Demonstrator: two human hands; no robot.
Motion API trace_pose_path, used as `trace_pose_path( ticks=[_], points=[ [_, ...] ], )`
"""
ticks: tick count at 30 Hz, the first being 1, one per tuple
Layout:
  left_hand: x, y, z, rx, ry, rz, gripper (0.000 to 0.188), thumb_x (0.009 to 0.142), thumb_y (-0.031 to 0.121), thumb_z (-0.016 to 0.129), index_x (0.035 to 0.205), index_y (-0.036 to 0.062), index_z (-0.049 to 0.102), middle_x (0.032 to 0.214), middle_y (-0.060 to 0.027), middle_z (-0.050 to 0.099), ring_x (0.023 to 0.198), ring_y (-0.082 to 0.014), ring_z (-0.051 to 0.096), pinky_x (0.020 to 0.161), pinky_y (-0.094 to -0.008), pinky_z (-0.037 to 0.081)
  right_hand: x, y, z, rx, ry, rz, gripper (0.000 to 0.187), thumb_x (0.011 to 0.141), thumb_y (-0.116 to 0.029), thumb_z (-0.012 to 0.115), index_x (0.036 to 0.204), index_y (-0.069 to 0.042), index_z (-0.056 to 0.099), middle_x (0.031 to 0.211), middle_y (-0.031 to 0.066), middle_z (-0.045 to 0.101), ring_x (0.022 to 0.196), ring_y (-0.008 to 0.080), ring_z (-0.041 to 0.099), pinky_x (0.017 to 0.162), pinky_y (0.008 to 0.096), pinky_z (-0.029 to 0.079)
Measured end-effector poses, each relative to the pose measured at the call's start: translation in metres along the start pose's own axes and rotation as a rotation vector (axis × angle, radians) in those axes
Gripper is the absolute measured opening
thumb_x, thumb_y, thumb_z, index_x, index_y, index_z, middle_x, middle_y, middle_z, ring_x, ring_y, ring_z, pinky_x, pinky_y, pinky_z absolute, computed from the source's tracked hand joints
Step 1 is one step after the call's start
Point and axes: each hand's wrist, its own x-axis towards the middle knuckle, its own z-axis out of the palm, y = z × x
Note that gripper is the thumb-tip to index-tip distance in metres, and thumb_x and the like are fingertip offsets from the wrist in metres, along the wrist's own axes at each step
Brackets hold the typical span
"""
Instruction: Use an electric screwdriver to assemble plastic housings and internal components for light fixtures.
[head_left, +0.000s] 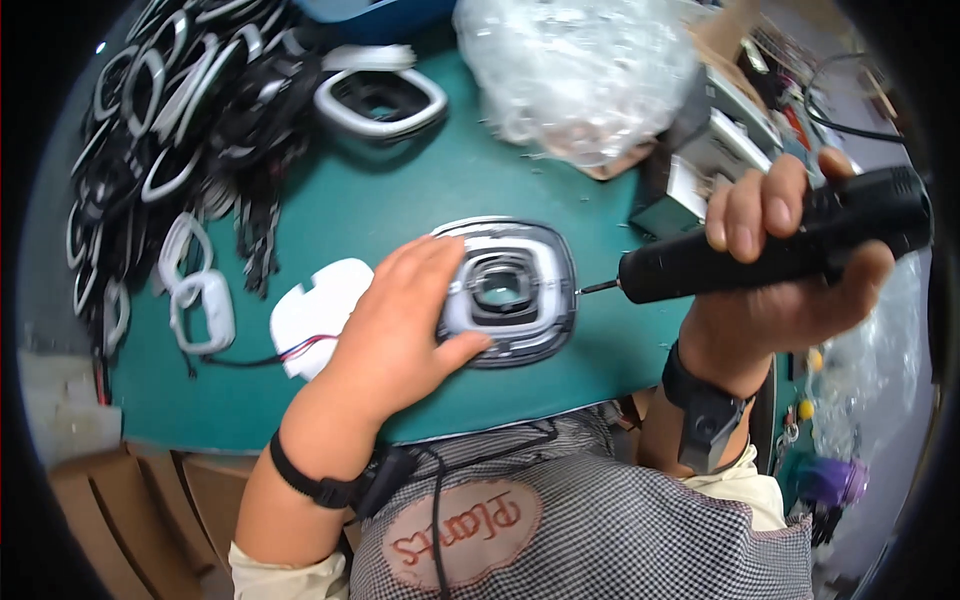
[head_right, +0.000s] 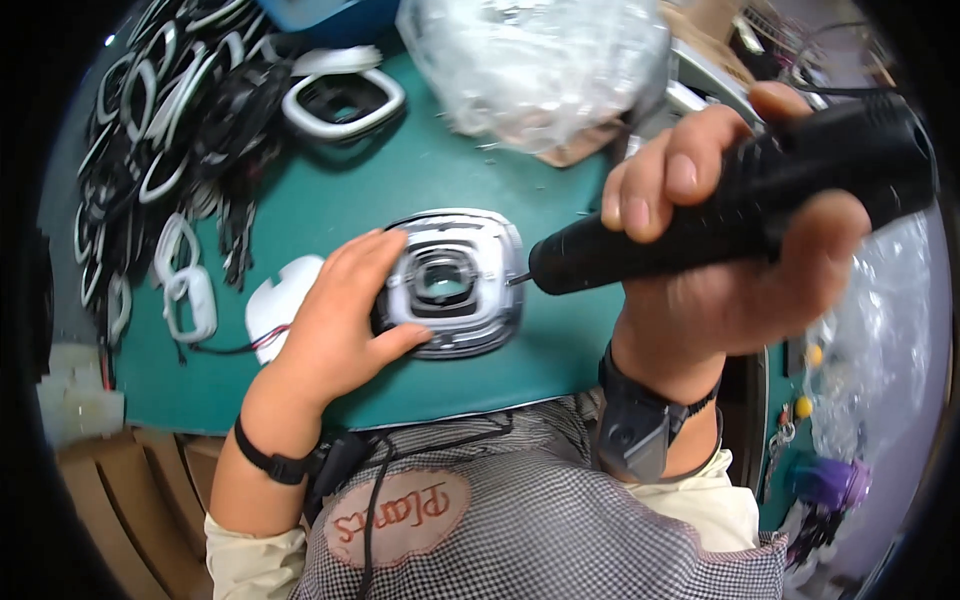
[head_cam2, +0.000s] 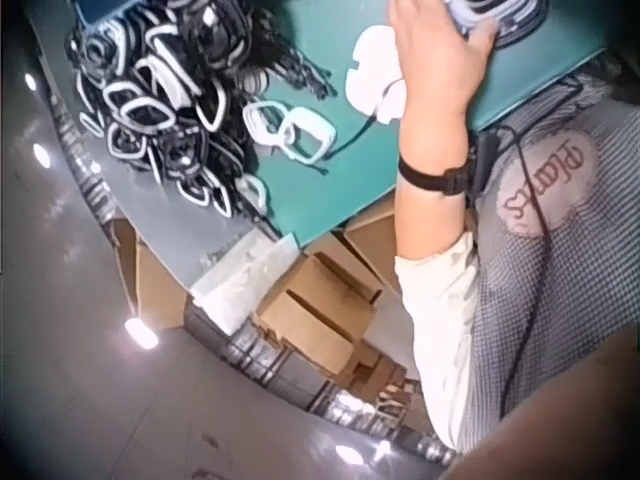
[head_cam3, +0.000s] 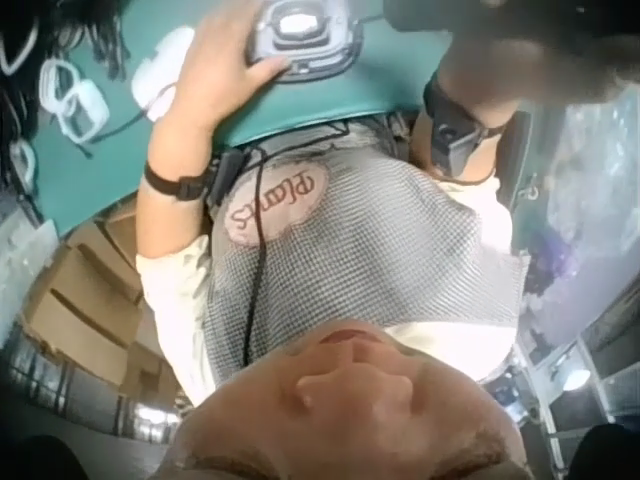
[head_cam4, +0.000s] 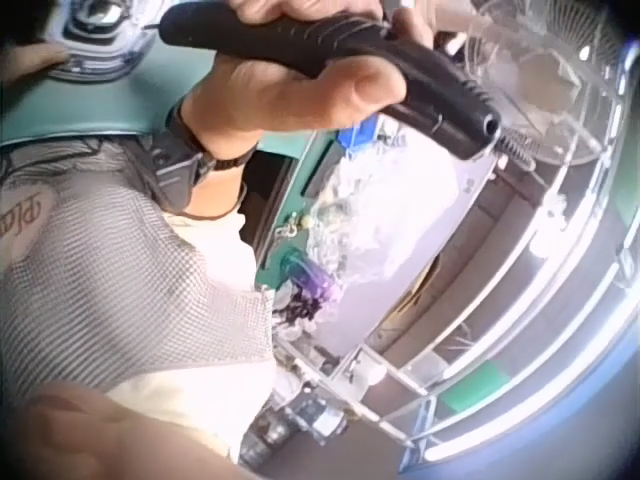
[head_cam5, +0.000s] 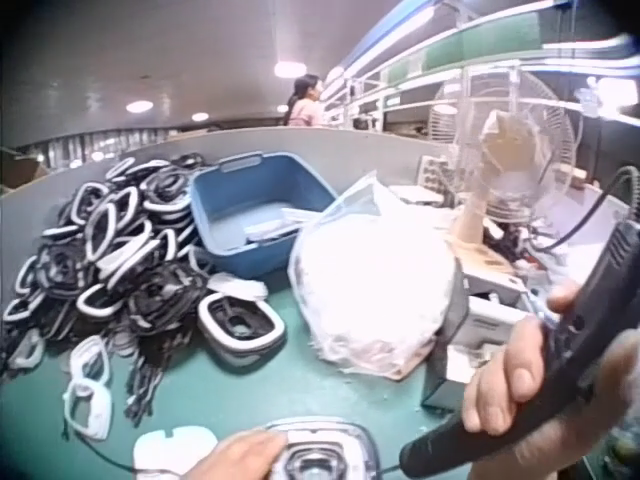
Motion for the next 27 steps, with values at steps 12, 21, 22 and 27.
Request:
trace_pose_path(
  ticks=[12, 21, 22, 27],
  points=[
    [-0.003, -0.005, 0.003, -0.052, 0.029, -0.130, 0.079, 0.064, 0.026, 0.086, 0.132, 0.0067, 0.051, 0.138, -0.0153, 0.048, 0.126, -0.0354, 0.047, 0.105, -0.0412, 0.041, -0.008, 0.068, 0.057, 0.050, -0.254, -0.019, 0.074, 0.090, -0.064, 0.052, 0.134, -0.006, 0.042, 0.087, 0.0099, 0.054, 0.063, 0.0205, 0.056, 0.060, 0.0366, 0.048],
    [-0.003, -0.008, 0.004, -0.084, 0.052, -0.107, 0.076, 0.065, 0.026, 0.085, 0.131, 0.0092, 0.052, 0.137, -0.0146, 0.048, 0.126, -0.0350, 0.046, 0.106, -0.0425, 0.039, -0.009, 0.081, 0.066, 0.016, -0.185, 0.070, 0.074, 0.089, -0.062, 0.055, 0.134, -0.005, 0.042, 0.084, 0.0105, 0.054, 0.059, 0.0209, 0.056, 0.057, 0.0369, 0.047],
    [-0.003, -0.009, 0.004, -0.088, 0.065, -0.103, 0.075, 0.065, 0.025, 0.085, 0.130, 0.0095, 0.052, 0.136, -0.0146, 0.048, 0.126, -0.0353, 0.046, 0.106, -0.0427, 0.039, -0.007, 0.081, 0.069, 0.001, -0.206, 0.085, 0.074, 0.089, -0.061, 0.056, 0.134, -0.004, 0.041, 0.083, 0.0109, 0.054, 0.059, 0.0208, 0.056, 0.057, 0.0361, 0.048],
    [-0.007, -0.012, 0.003, -0.109, 0.057, -0.106, 0.072, 0.065, 0.024, 0.085, 0.127, 0.0077, 0.053, 0.136, -0.0149, 0.048, 0.124, -0.0365, 0.047, 0.105, -0.0431, 0.039, -0.005, 0.082, 0.088, -0.257, -0.245, 0.187, 0.077, 0.087, -0.060, 0.060, 0.133, -0.001, 0.040, 0.075, 0.0108, 0.055, 0.055, 0.0185, 0.055, 0.051, 0.0308, 0.048]
  ],
)
